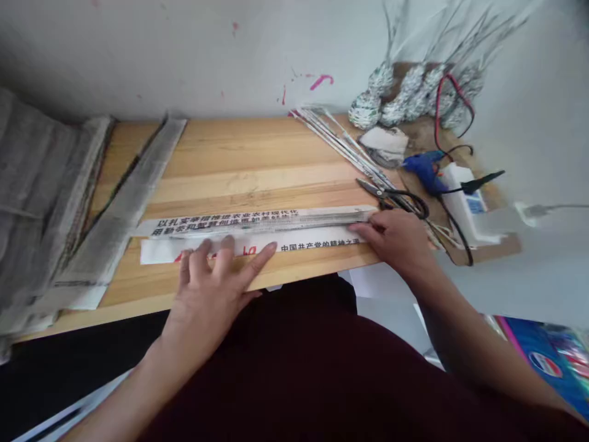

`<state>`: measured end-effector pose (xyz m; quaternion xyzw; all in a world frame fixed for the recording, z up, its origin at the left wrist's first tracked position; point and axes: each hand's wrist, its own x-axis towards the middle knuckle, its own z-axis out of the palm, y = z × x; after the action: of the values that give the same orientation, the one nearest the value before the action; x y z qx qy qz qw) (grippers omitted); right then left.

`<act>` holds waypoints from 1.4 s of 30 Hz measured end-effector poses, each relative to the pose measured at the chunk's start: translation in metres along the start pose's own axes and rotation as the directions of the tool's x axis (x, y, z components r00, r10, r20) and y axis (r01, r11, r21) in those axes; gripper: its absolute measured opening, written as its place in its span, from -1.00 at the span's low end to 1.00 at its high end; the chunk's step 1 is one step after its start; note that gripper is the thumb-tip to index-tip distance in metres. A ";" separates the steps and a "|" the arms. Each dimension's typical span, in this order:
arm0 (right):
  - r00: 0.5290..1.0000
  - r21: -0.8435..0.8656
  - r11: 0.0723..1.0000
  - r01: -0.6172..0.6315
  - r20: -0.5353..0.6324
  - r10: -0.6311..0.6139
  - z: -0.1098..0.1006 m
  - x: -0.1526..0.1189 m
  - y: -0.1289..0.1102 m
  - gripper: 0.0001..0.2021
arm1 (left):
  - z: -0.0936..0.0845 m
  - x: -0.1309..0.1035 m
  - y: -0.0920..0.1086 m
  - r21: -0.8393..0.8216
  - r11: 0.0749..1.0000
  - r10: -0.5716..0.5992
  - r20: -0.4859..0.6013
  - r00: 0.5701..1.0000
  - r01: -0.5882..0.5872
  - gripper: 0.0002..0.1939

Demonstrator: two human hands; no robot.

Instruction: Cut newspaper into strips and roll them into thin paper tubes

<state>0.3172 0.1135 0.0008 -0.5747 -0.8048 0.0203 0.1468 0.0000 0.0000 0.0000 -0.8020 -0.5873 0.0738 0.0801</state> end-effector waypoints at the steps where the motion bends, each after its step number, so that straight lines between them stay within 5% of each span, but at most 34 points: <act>1: 1.000 0.054 0.998 0.008 -0.003 -0.008 -0.002 -0.003 0.003 -0.50 | 0.000 0.000 0.000 -0.002 1.000 -0.002 -0.002 1.000 0.002 -0.03; 7: 0.999 0.229 0.972 0.050 -0.007 -0.050 -0.009 -0.013 0.010 -0.58 | 0.002 0.000 0.000 -0.074 0.997 -0.018 -0.027 0.999 0.016 -0.01; 17: 0.996 0.037 0.999 0.011 0.082 -0.014 -0.007 -0.007 -0.001 -0.66 | 0.003 -0.001 0.000 -0.056 0.998 -0.011 -0.034 0.999 0.009 0.00; 27: 0.996 -0.146 0.988 -0.049 -0.085 0.037 0.006 -0.016 -0.007 -0.60 | 0.002 -0.001 0.001 -0.073 0.997 -0.015 -0.052 0.999 0.012 -0.01; 32: 0.969 -0.150 0.984 -0.092 -0.239 0.054 0.011 -0.024 -0.006 -0.73 | 0.000 -0.001 0.005 -0.019 0.999 -0.044 -0.046 0.998 0.043 0.00; 39: 0.897 -0.159 0.974 0.160 -0.389 -0.211 0.008 -0.028 -0.019 -0.92 | 0.001 -0.001 0.005 0.006 0.999 -0.035 -0.034 0.999 0.035 0.01; 42: 0.860 -0.041 0.935 0.351 -0.381 -0.339 0.006 -0.037 -0.036 -0.79 | 0.001 0.000 0.006 0.002 0.999 -0.049 -0.018 0.999 0.049 0.03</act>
<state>0.2935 0.0681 -0.0054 -0.4119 -0.8499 -0.1070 0.3106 0.0049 -0.0019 -0.0019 -0.7878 -0.6061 0.0653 0.0879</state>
